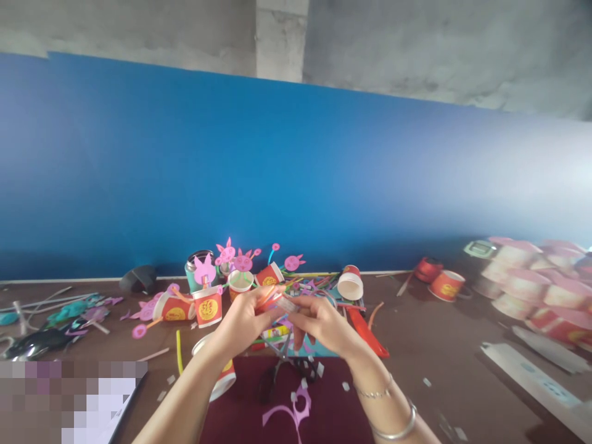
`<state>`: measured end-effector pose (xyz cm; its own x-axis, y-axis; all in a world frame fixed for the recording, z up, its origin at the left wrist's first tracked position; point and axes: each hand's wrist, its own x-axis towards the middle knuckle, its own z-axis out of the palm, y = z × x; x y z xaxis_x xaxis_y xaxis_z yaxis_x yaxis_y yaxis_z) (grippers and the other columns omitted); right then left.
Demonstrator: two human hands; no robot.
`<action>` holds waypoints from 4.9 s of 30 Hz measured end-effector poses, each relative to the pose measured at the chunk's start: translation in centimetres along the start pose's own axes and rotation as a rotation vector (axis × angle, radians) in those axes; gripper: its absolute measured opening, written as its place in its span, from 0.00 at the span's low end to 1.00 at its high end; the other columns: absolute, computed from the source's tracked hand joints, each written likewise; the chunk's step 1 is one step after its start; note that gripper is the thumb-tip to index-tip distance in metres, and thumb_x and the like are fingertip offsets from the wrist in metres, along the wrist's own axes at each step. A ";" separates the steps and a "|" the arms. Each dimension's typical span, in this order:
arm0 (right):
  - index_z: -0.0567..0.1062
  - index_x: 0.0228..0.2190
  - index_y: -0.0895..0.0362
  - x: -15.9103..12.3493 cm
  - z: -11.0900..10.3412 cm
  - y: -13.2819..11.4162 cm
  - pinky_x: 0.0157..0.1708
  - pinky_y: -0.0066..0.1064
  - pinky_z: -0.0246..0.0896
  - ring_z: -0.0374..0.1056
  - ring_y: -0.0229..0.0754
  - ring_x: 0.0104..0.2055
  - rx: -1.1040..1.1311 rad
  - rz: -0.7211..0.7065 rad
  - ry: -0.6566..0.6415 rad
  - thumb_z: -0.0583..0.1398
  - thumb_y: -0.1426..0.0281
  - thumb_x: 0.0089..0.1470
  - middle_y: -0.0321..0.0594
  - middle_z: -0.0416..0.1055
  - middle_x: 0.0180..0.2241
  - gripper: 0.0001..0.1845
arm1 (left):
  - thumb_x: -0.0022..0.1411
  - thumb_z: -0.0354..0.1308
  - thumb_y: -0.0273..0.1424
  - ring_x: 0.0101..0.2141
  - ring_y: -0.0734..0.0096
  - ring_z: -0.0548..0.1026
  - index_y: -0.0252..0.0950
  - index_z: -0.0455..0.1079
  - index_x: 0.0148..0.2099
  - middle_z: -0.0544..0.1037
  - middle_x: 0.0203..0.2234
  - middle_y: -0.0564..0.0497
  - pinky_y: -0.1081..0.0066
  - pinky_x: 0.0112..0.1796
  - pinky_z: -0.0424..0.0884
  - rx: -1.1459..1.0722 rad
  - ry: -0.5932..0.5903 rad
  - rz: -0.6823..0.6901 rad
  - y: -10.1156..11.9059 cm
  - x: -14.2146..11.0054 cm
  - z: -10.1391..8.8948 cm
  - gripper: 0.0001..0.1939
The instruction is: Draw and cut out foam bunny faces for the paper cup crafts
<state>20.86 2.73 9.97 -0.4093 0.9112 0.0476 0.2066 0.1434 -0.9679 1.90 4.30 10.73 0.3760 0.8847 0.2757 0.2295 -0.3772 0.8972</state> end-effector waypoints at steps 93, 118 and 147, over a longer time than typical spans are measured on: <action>0.77 0.24 0.53 0.0 1.8 -0.9 0.36 0.32 0.62 0.71 0.46 0.37 -0.468 -0.180 0.707 0.60 0.66 0.49 0.38 0.77 0.29 0.07 | 0.66 0.42 0.36 0.25 0.69 0.67 0.39 0.59 0.32 0.69 0.23 0.53 0.71 0.28 0.59 0.090 0.109 0.017 -1.4 -0.3 5.2 0.11; 0.78 0.24 0.54 -0.1 1.9 -1.2 0.30 0.29 0.61 0.72 0.44 0.32 -0.487 -0.173 0.691 0.61 0.59 0.51 0.39 0.77 0.26 0.12 | 0.67 0.42 0.36 0.23 0.72 0.65 0.38 0.62 0.37 0.67 0.22 0.55 0.73 0.25 0.57 0.029 0.126 0.036 -1.7 -0.6 5.6 0.11; 0.80 0.39 0.54 -1.3 0.9 -1.8 0.37 0.34 0.66 0.73 0.47 0.37 -0.443 -0.191 0.521 0.59 0.64 0.52 0.44 0.78 0.35 0.14 | 0.63 0.47 0.49 0.19 0.79 0.53 0.37 0.59 0.28 0.57 0.18 0.60 0.76 0.20 0.51 -0.353 0.131 -0.104 -0.6 -0.4 5.1 0.22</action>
<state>20.21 0.96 11.42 -0.0194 0.9048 0.4254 0.5611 0.3620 -0.7444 6.16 2.75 8.32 0.2443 0.9493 0.1978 -0.0712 -0.1859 0.9800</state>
